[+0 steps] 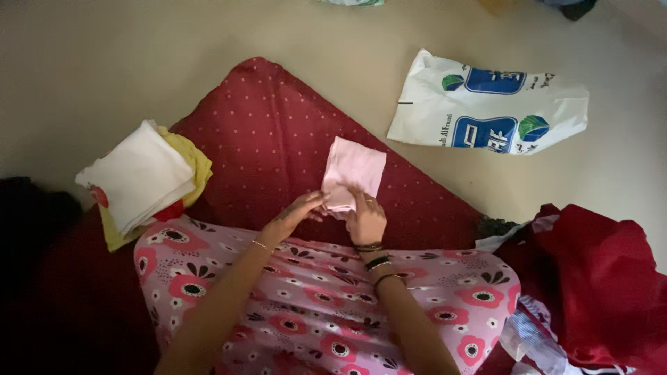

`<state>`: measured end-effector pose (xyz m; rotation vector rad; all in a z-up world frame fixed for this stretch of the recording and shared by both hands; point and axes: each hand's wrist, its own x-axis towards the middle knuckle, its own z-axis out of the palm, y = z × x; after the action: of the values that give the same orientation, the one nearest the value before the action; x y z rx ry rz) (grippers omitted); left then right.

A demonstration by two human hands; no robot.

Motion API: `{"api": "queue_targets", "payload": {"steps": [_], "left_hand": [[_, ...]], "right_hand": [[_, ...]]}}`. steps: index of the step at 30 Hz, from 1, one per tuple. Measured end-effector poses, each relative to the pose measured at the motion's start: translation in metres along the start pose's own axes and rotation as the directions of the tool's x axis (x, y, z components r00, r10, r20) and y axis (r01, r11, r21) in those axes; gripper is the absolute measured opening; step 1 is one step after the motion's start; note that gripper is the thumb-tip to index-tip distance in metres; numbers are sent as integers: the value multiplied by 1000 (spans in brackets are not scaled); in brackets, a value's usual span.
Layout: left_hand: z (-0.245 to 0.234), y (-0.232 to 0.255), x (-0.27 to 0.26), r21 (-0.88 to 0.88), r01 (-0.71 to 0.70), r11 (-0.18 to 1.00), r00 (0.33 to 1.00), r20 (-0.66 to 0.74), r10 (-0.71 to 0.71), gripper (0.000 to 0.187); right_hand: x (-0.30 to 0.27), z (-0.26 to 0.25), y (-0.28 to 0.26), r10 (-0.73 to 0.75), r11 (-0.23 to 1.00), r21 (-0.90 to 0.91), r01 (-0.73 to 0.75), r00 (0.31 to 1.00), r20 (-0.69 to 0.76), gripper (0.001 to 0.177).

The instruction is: The person folds several clothing items, including a black and white garment, a red shirt, and a pink shirt, by hand on a bed.

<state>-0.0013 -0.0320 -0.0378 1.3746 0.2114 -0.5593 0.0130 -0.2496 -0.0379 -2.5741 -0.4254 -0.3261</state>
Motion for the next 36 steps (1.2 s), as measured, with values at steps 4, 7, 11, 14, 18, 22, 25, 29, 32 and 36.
{"api": "queue_targets", "payload": {"steps": [4, 7, 11, 14, 18, 22, 25, 29, 32, 36], "left_hand": [[-17, -35, 28, 14, 12, 1000, 995, -101, -10, 73], [-20, -61, 42, 40, -68, 997, 980, -185, 74, 70], [-18, -67, 34, 108, -108, 988, 981, -147, 123, 67], [-9, -56, 26, 69, -70, 995, 990, -114, 78, 69], [-7, -47, 24, 97, 5, 995, 995, -96, 4, 71], [-12, -67, 39, 84, -3, 996, 989, -148, 16, 75], [-18, -83, 43, 294, -146, 945, 965, -169, 201, 69], [-13, -100, 47, 518, -308, 798, 842, -244, 482, 60], [-15, -96, 47, 475, -293, 830, 857, -254, 448, 52], [-7, -69, 29, 466, -16, 885, 940, -296, 172, 53]], "right_hand": [[8, 9, -3, -11, 997, -75, 21, 992, 129, 52], [3, 5, -14, -161, 954, -209, 215, 956, 246, 79], [-1, -7, -33, -120, 947, -228, 226, 909, 400, 92], [0, -5, -31, -124, 955, -212, 206, 930, 345, 79], [2, -11, -27, -178, 974, -82, 212, 936, 302, 67], [-2, -24, -28, -279, 952, -68, 297, 939, 200, 64], [1, -15, -16, -304, 946, -68, 318, 938, 165, 53], [-2, 6, -6, -321, 935, -89, 343, 926, 200, 47], [-7, -3, -16, -293, 934, -105, 343, 898, 327, 59], [-1, -10, -37, -263, 906, -225, 359, 893, 364, 108]]}}
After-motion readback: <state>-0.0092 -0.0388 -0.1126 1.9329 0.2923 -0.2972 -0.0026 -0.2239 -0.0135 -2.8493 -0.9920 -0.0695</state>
